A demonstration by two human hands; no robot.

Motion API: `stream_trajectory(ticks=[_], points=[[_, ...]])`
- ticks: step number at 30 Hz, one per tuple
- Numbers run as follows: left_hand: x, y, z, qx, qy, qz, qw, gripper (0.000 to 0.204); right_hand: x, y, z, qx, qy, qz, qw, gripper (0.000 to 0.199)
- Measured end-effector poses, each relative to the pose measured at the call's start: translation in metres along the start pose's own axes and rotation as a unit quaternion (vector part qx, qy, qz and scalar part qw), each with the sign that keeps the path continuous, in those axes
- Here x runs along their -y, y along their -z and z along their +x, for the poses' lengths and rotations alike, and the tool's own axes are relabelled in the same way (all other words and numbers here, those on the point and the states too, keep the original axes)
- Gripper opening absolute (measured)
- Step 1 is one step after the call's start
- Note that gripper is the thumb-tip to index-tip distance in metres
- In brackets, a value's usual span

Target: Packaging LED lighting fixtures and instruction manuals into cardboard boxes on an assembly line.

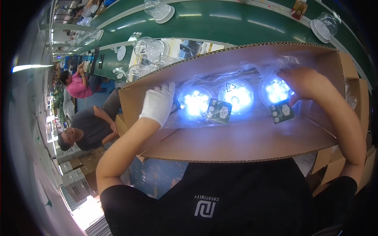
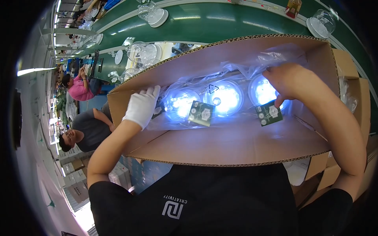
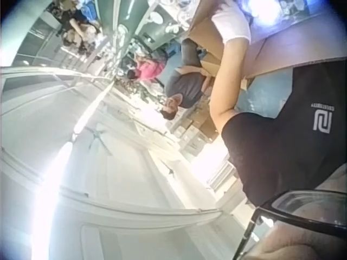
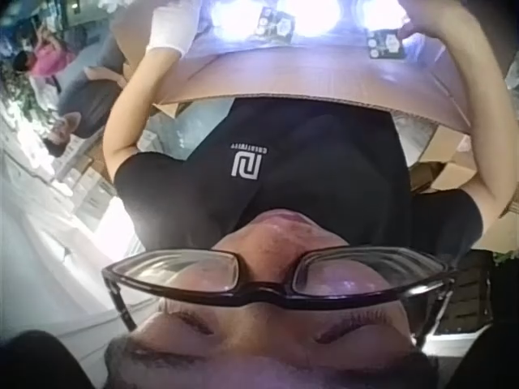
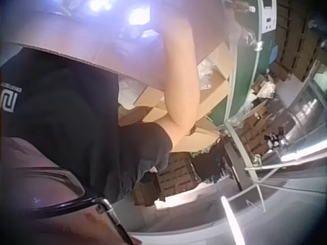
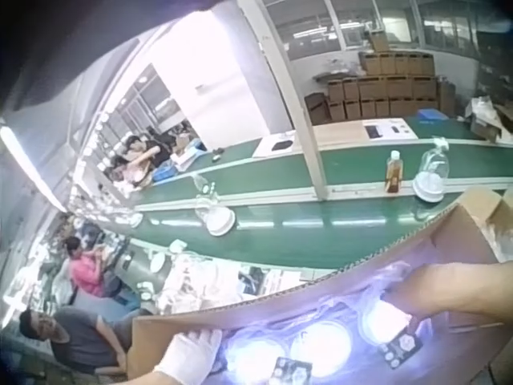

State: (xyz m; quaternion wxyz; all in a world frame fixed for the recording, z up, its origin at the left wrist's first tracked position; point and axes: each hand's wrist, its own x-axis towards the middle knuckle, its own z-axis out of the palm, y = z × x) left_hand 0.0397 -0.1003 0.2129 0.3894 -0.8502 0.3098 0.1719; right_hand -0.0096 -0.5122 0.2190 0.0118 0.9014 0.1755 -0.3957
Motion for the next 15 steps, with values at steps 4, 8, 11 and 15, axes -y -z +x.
stream_trajectory(ticks=[4, 8, 11, 15], points=[[0.005, 0.028, -0.025, -0.077, -0.049, -0.025, 0.995, 0.084, -0.001, 0.027, -0.02, -0.04, 0.071, 0.074, 0.994, 0.071], [-0.007, 0.021, -0.02, -0.057, -0.147, -0.147, 0.976, 0.106, -0.005, 0.015, -0.007, -0.021, 0.036, 0.055, 0.998, 0.073], [-0.02, 0.0, 0.004, 0.076, -0.084, -0.256, 0.96, 0.111, -0.022, -0.032, 0.019, -0.023, 0.048, -0.042, 0.998, 0.088], [-0.012, -0.017, 0.019, 0.094, -0.1, -0.255, 0.957, 0.115, -0.013, -0.033, 0.028, -0.014, 0.015, -0.066, 0.998, 0.096]])
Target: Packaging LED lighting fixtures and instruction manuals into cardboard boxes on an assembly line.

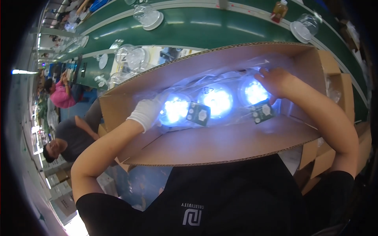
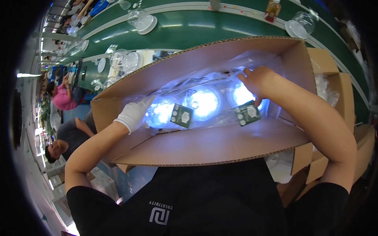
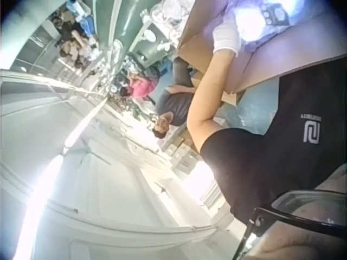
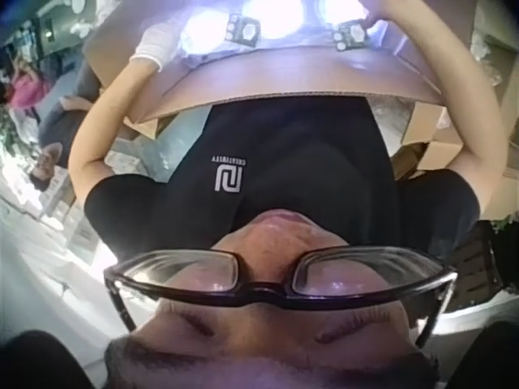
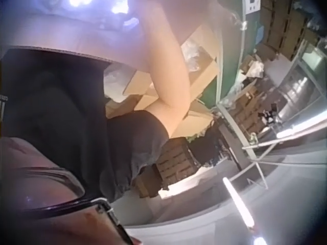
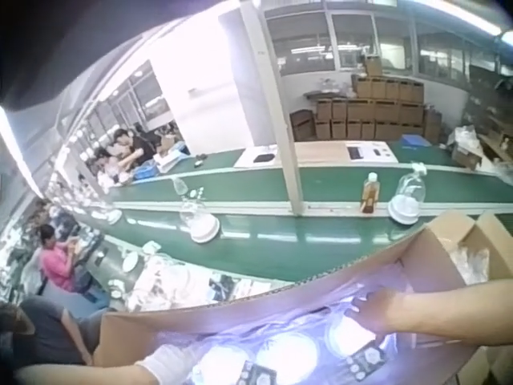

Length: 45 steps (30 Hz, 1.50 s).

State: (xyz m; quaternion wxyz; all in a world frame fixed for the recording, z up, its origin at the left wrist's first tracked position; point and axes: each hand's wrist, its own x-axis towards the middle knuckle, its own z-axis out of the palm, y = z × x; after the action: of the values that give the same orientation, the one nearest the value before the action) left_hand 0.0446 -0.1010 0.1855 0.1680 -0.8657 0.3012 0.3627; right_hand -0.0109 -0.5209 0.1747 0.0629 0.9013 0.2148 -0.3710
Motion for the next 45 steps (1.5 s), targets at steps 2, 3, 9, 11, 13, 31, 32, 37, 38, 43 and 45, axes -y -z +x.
stream_trajectory(ticks=[2, 3, 9, 11, 13, 31, 32, 37, 38, 43, 45], points=[[0.007, -0.01, -0.002, -0.038, -0.011, 0.032, 0.999, 0.117, -0.005, -0.001, -0.004, 0.005, -0.01, -0.002, 1.0, 0.093], [0.007, -0.014, 0.001, -0.073, -0.014, 0.064, 0.995, 0.119, -0.014, -0.007, -0.001, 0.015, -0.007, 0.004, 1.0, 0.099], [-0.022, 0.033, -0.038, -0.099, 0.024, 0.069, 0.992, 0.12, 0.006, 0.052, -0.072, -0.115, 0.041, 0.118, 0.985, 0.066], [-0.021, 0.052, -0.07, -0.091, 0.016, -0.06, 0.994, 0.111, 0.035, 0.059, -0.113, -0.248, 0.07, 0.106, 0.96, 0.054], [-0.018, 0.068, -0.098, -0.145, -0.047, -0.125, 0.98, 0.097, 0.062, 0.044, -0.157, -0.307, 0.093, 0.072, 0.945, 0.056], [-0.007, -0.309, -0.09, -0.39, 0.204, -0.623, 0.646, 0.069, 0.159, -0.01, -0.086, -0.653, 0.083, 0.002, 0.752, 0.046], [-0.052, -0.251, -0.074, -0.365, 0.101, -0.841, 0.386, 0.071, 0.15, -0.006, -0.084, -0.673, 0.076, -0.018, 0.735, 0.048], [-0.063, -0.294, -0.042, -0.411, 0.061, -0.814, 0.406, 0.072, 0.156, 0.066, -0.083, -0.737, 0.066, -0.069, 0.669, 0.055], [-0.06, -0.284, -0.048, -0.395, 0.065, -0.802, 0.443, 0.071, 0.162, 0.079, -0.089, -0.729, 0.054, -0.073, 0.678, 0.053], [-0.007, -0.307, -0.061, -0.297, 0.063, -0.796, 0.524, 0.056, 0.176, 0.162, -0.12, -0.729, 0.059, -0.118, 0.671, 0.059], [0.035, -0.352, -0.042, -0.261, -0.003, -0.722, 0.641, 0.047, 0.164, 0.196, -0.14, -0.778, 0.057, -0.243, 0.577, 0.06]])
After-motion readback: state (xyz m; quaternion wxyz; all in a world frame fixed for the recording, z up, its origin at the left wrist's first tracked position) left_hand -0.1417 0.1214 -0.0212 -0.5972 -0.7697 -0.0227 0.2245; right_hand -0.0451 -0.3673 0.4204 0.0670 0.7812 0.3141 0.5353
